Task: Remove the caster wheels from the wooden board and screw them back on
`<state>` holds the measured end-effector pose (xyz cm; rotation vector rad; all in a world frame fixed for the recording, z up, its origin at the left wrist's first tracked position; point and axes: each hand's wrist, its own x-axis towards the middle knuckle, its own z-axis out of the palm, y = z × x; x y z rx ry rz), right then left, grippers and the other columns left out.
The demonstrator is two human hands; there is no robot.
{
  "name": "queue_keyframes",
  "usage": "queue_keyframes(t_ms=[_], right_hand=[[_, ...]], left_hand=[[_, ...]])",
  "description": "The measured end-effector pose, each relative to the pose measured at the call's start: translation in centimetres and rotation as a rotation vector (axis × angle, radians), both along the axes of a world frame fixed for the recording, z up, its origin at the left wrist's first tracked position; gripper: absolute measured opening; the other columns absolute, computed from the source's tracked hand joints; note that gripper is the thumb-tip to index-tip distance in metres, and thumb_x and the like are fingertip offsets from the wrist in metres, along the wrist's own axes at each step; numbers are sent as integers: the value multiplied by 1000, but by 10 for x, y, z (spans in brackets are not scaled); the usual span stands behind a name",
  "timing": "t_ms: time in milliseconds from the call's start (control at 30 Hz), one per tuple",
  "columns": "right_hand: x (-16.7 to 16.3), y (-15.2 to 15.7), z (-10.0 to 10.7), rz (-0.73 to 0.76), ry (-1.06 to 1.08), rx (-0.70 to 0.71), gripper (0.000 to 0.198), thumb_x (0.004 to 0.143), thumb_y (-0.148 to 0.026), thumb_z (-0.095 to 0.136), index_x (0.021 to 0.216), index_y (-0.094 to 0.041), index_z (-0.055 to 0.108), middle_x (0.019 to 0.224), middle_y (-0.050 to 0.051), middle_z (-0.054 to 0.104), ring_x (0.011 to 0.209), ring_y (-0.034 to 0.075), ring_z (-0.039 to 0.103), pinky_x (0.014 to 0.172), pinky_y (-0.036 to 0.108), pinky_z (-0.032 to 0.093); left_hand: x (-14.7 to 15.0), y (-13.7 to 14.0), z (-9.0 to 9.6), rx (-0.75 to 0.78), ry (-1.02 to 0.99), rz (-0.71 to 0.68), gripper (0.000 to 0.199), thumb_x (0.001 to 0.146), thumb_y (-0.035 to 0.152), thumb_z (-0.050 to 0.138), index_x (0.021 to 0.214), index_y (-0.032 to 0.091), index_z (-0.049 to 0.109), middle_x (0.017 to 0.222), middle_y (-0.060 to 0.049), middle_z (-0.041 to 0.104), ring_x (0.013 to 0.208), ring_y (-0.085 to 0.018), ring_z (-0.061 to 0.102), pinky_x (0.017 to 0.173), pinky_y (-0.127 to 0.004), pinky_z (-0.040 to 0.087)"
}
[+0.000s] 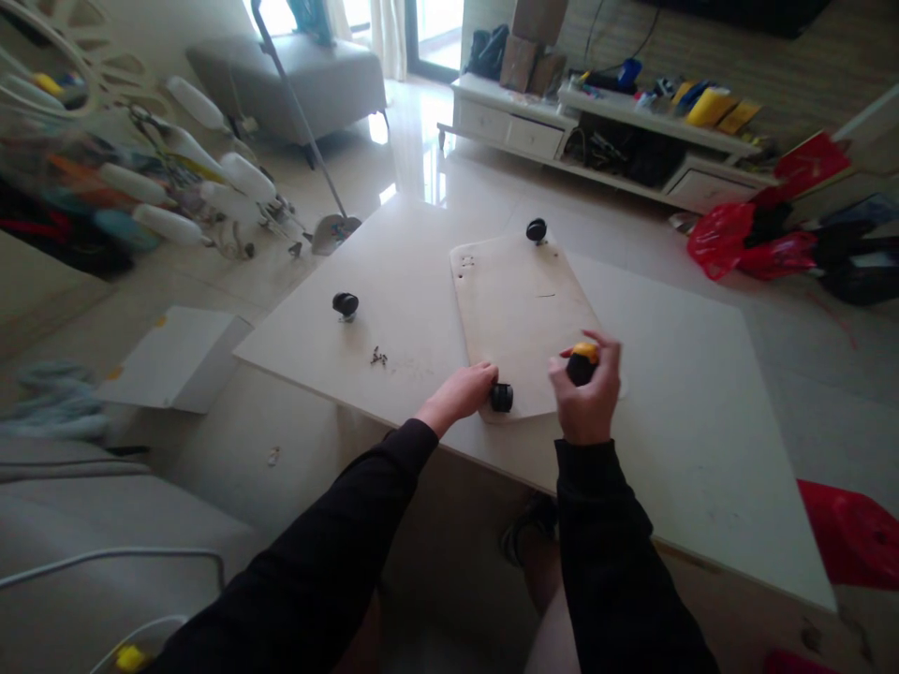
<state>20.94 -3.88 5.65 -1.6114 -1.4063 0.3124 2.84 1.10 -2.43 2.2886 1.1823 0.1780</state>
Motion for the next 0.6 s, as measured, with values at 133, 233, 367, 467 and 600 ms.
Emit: queue_keyframes(t_ms=[133,233,367,467,600], right_hand=[[-14,-8,-9,163,-162,-459,82,68,-58,86,136,-25,55,106,7,73,103,29,72,94,45,57],[-30,-12,-14,187,-311,-633,79,74,-53,84,140,-27,51,125,12,73,113,34,73,93,44,56],[-40,-14,-9,145,-438,-727,62,85,-39,70,142,-27,48,125,12,74,109,34,75,86,40,54],[-42,-14,-3,111,-486,-749,61,86,-36,65,143,-28,47,124,13,75,105,35,77,82,40,53],[-41,-14,1,107,-511,-761,61,87,-34,63,146,-29,45,126,13,75,105,35,77,82,41,53]], left_hand=[[-1,1,-3,2,-17,-19,11,101,11,57,108,17,64,114,-12,71,97,-22,69,87,-33,53],[-1,2,-6,-6,-28,-19,9,98,11,61,105,16,65,109,-12,71,94,-23,69,86,-34,54],[0,3,-8,-12,-74,8,17,101,9,53,102,16,68,107,-11,71,96,-22,69,89,-33,55],[0,3,-6,-22,-100,7,18,98,8,54,101,16,70,108,-11,71,99,-21,70,90,-32,55],[0,2,-3,-10,-90,7,19,98,8,54,101,14,71,109,-12,73,101,-23,71,92,-33,56]])
